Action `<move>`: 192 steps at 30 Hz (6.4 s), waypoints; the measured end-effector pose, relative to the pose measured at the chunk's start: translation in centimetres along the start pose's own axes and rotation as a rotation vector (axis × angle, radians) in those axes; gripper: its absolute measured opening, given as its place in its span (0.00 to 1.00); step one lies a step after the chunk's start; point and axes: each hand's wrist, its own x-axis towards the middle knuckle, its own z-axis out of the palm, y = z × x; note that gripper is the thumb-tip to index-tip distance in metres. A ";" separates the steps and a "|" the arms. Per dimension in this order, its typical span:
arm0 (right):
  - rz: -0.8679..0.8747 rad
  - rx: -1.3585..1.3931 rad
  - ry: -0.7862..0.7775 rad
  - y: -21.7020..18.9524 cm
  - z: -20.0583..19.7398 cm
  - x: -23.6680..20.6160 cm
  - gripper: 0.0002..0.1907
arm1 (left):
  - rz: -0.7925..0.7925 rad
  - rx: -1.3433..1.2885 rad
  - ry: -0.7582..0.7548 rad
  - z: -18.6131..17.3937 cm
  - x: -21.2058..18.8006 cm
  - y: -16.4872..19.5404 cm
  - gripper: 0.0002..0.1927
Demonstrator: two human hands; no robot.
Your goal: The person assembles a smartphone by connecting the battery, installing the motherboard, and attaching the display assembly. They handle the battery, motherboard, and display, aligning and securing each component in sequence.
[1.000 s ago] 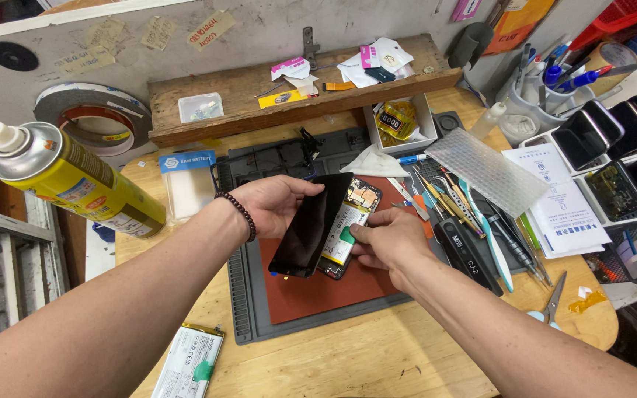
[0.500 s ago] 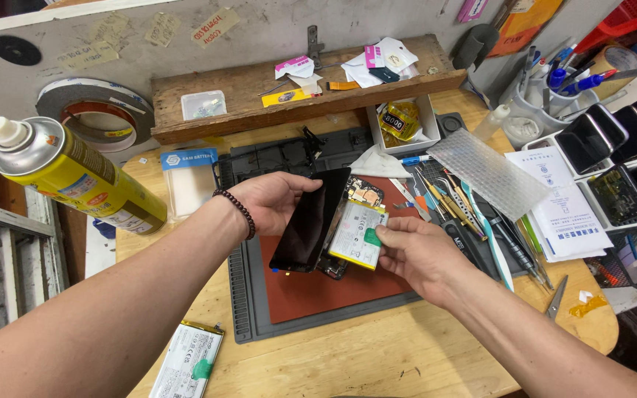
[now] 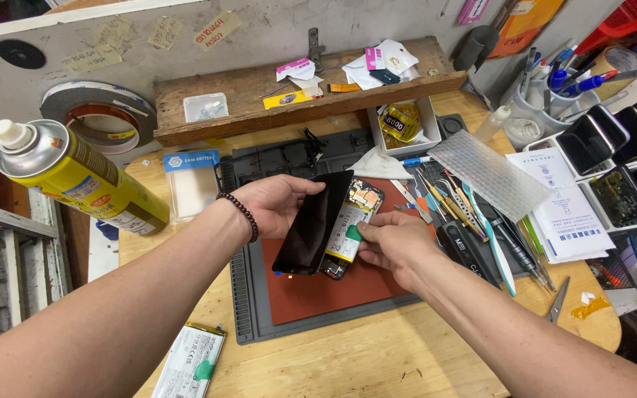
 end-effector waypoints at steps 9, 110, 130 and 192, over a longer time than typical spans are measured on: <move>-0.006 0.022 -0.011 0.4 -0.2 0.2 0.09 | -0.017 0.032 0.023 -0.4 0.2 -0.6 0.13; -0.473 -0.685 0.046 -3.9 -1.3 3.2 0.11 | 0.159 0.325 0.326 4.0 -0.5 -1.8 0.13; -0.331 -0.443 -0.095 -4.0 -2.4 4.7 0.12 | 0.264 0.609 0.437 4.6 -0.2 -2.2 0.10; -0.357 -0.660 0.000 -4.1 -1.2 5.0 0.13 | 0.331 1.074 0.695 6.1 -0.4 -4.2 0.12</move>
